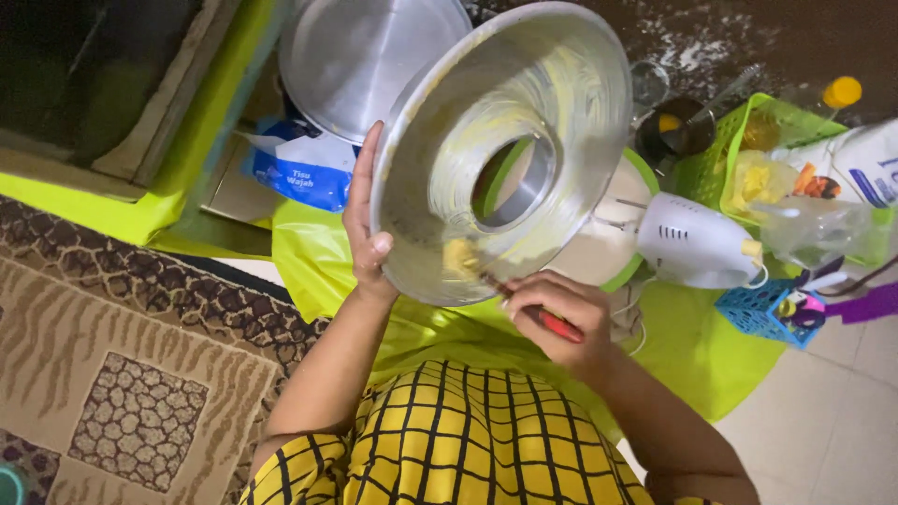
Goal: Grease a bundt cake pan with butter using a brush.
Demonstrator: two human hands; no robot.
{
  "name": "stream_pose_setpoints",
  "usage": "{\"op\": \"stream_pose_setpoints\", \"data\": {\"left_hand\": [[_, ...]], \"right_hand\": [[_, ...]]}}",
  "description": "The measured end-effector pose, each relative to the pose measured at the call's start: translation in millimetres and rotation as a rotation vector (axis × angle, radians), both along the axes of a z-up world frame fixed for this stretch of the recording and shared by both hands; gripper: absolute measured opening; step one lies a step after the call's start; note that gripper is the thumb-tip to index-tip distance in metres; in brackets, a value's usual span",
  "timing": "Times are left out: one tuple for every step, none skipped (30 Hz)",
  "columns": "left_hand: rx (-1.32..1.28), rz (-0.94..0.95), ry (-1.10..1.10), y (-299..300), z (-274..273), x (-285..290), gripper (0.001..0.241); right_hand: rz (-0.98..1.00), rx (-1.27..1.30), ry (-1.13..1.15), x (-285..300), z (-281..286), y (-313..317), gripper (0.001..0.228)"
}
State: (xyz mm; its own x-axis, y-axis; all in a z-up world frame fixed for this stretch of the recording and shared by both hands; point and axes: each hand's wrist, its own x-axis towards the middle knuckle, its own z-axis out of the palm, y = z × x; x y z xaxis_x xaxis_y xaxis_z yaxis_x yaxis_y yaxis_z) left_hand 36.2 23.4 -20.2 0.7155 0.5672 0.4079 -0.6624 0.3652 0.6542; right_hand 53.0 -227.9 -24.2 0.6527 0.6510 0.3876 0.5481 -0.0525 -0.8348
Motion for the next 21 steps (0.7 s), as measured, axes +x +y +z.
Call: {"op": "stream_pose_setpoints", "data": {"left_hand": [[0.001,-0.012,0.002,-4.6,0.0,0.5,0.111],[0.014,-0.027,0.003,-9.1,0.0,0.8,0.113],[0.029,-0.041,0.000,-13.1,0.3,1.9,0.116],[0.031,-0.051,-0.001,-11.6,1.8,3.3,0.116],[0.063,-0.059,-0.017,-10.5,3.0,3.4,0.115],[0.094,-0.068,-0.034,-9.2,4.2,3.4,0.115],[0.096,-0.074,-0.034,-11.2,5.7,3.5,0.115],[0.111,-0.080,-0.027,-13.0,7.5,3.5,0.116],[0.127,-0.082,-0.021,-14.6,9.6,4.1,0.118],[0.129,-0.084,-0.023,-18.1,8.1,6.0,0.118],[0.122,-0.088,-0.028,-21.2,6.3,7.1,0.119],[0.114,-0.091,-0.032,-24.3,4.3,8.4,0.120],[0.114,-0.097,-0.030,-26.8,3.9,8.8,0.120],[0.146,-0.082,-0.030,-29.6,3.5,9.4,0.122],[0.182,-0.068,-0.033,-31.0,3.9,11.1,0.124],[0.187,-0.075,-0.034,-35.7,6.0,14.8,0.124],[0.174,-0.066,-0.047,-40.9,7.8,18.0,0.123],[0.161,-0.058,-0.060,-46.7,9.6,21.5,0.123],[0.165,-0.080,-0.060,-42.6,3.1,23.1,0.123],[0.198,-0.067,-0.034,-39.3,-3.2,25.0,0.123],[0.230,-0.063,-0.015,-38.0,-9.8,29.5,0.123]], "right_hand": [[-0.012,0.001,0.002,-3.9,1.5,-1.4,0.011],[0.033,0.139,0.118,-7.9,2.9,-2.8,0.009],[0.080,0.280,0.230,-10.6,4.5,-3.4,0.008],[0.070,0.283,0.227,-0.5,1.7,-13.4,0.008],[-0.071,0.170,0.230,8.0,-1.1,-24.0,0.005],[-0.211,0.055,0.233,16.2,-4.1,-34.6,0.003],[-0.217,0.058,0.233,23.1,10.1,-47.6,0.003],[-0.329,0.009,0.155,29.8,24.5,-60.5,0.004],[-0.436,-0.041,0.075,38.1,39.2,-73.2,0.006],[-0.438,-0.038,0.073,35.2,41.6,-77.5,0.006],[-0.466,-0.049,-0.011,31.7,43.7,-81.4,0.004],[-0.494,-0.060,-0.096,28.3,45.5,-85.3,0.008],[-0.499,-0.060,-0.094,17.7,41.2,-80.2,0.008],[-0.449,-0.051,-0.018,7.5,36.9,-75.3,0.005],[-0.399,-0.037,0.057,-1.9,32.3,-68.9,0.001],[-0.405,-0.032,0.057,-7.2,28.6,-65.9,0.001],[-0.293,0.052,0.184,-14.5,24.7,-63.3,0.005],[-0.179,0.138,0.309,-21.2,20.8,-60.9,0.008],[-0.200,0.145,0.310,-21.0,16.0,-62.9,0.008],[-0.173,0.253,0.403,-20.7,11.2,-65.8,0.003],[-0.153,0.364,0.485,-20.8,6.4,-70.5,0.003]]}}
